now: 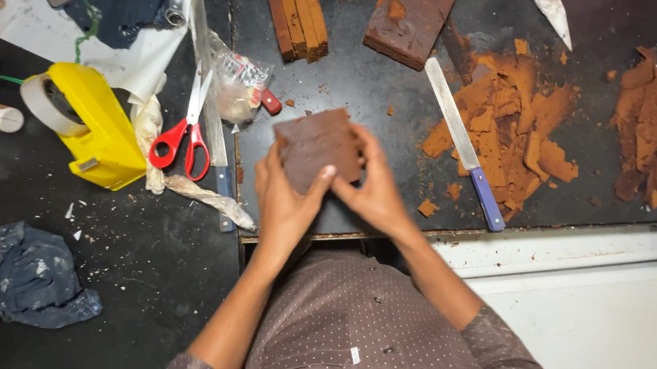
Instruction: The person cuts slabs of chocolate cake into pieces, places them onto a metal tray, and then mixes white frosting with cocoa powder and a liquid ingredient on a countertop.
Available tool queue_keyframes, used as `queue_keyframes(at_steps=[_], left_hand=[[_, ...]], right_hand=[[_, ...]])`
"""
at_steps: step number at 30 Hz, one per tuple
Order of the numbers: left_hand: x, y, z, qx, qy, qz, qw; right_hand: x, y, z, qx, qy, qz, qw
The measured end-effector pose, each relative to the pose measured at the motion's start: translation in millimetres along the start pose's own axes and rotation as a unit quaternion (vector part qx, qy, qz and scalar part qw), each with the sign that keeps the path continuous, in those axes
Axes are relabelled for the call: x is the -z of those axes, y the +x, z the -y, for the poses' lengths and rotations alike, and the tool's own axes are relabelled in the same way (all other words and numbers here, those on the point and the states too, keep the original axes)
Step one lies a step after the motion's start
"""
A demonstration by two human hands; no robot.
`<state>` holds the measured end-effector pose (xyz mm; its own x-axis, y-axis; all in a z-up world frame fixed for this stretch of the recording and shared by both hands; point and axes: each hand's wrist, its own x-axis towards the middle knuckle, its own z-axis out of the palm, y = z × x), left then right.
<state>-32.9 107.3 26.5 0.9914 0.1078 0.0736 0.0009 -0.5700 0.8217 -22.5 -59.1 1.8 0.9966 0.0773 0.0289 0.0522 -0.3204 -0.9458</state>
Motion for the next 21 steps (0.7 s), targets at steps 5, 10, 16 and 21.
queue_keyframes(at_steps=[5, 10, 16, 21], left_hand=[[-7, 77, -22, -0.103, -0.026, -0.062, 0.992], [-20, 204, 5, -0.063, -0.062, -0.133, 0.987], [-35, 247, 50, 0.100, -0.167, -0.066, 0.979], [-41, 251, 60, 0.192, -0.392, 0.017, 0.900]], right_hand=[[42, 72, 26, 0.139, 0.074, -0.070, 0.985], [26, 198, 12, 0.142, 0.061, -0.063, 0.986], [-6, 238, -48, 0.045, 0.206, -0.032, 0.977], [7, 233, -59, -0.011, 0.274, -0.050, 0.960]])
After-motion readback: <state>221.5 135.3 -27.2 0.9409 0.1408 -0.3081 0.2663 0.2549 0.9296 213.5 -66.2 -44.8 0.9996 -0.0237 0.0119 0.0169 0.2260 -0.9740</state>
